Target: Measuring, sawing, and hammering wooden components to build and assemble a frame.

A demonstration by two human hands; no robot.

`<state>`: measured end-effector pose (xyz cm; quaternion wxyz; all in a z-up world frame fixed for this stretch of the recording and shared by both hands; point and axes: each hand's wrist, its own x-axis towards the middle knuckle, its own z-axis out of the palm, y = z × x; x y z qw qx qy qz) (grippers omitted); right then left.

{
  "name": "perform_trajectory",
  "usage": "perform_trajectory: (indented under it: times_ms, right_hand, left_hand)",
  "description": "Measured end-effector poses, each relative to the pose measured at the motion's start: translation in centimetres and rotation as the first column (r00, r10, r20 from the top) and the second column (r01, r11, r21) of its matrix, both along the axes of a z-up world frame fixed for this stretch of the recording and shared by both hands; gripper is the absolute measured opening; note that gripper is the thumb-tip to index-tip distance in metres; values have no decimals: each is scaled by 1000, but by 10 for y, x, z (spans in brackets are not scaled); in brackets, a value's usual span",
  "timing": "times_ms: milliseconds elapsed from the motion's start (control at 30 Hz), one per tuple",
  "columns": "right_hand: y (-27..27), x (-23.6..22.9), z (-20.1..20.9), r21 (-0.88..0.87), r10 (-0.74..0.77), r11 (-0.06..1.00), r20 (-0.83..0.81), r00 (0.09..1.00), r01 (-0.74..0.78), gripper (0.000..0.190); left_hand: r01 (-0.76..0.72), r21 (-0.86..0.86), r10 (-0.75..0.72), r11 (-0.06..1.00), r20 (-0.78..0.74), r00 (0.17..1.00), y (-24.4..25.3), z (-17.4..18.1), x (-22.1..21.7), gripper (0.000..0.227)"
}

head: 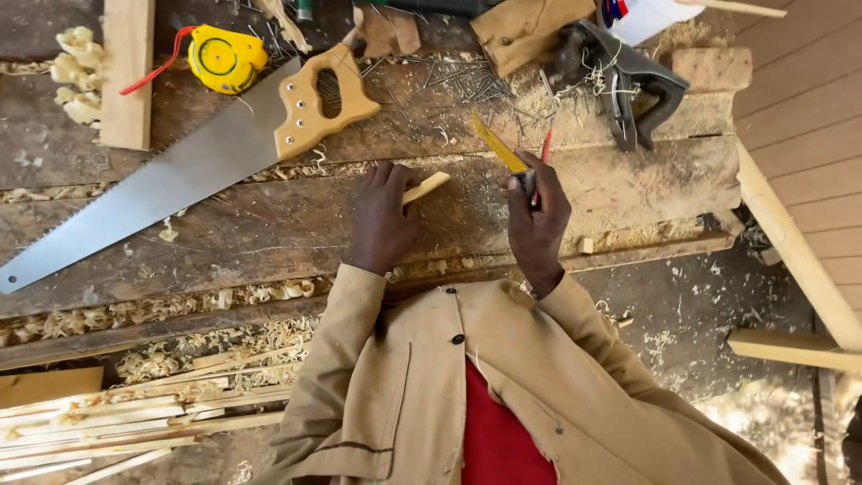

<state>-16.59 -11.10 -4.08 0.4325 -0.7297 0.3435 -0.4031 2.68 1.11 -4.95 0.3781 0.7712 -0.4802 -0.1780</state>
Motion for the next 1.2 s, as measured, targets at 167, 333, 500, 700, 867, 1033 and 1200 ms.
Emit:
perform_trajectory:
  times_ms: [167,333,500,700,867,1033,1200]
  right_hand:
    - [5,10,-5,-189,147,949,-441,885,-251,39]
    - [6,14,-9,-358,352,756,-484,801,-549,51]
    - [-1,11,-24,-355,259,814,-486,835,-459,52]
    - [-5,-4,-4,-182,-6,981,-352,936,-62,28]
    - [1,5,-12,324,128,940,-41,991,-108,30]
    - [8,8,-17,304,216,940,-175,961,-156,15]
    - [14,31,-1,365,299,908,-216,930,-207,16]
  left_hand:
    - [30,-33,-28,999,33,999,2,0,4,36]
    - [73,-6,-73,997,-92,993,3,0,8,39]
    - [110,-32,-106,993,96,990,6,-3,7,29]
    - [38,-56,-29,998,149,988,5,4,4,15]
    - [-13,-45,19,999,141,990,2,-13,6,19]
    - [24,-53,-15,998,168,986,8,-21,6,29]
    - [129,66,-139,989,182,973,2,29,7,60]
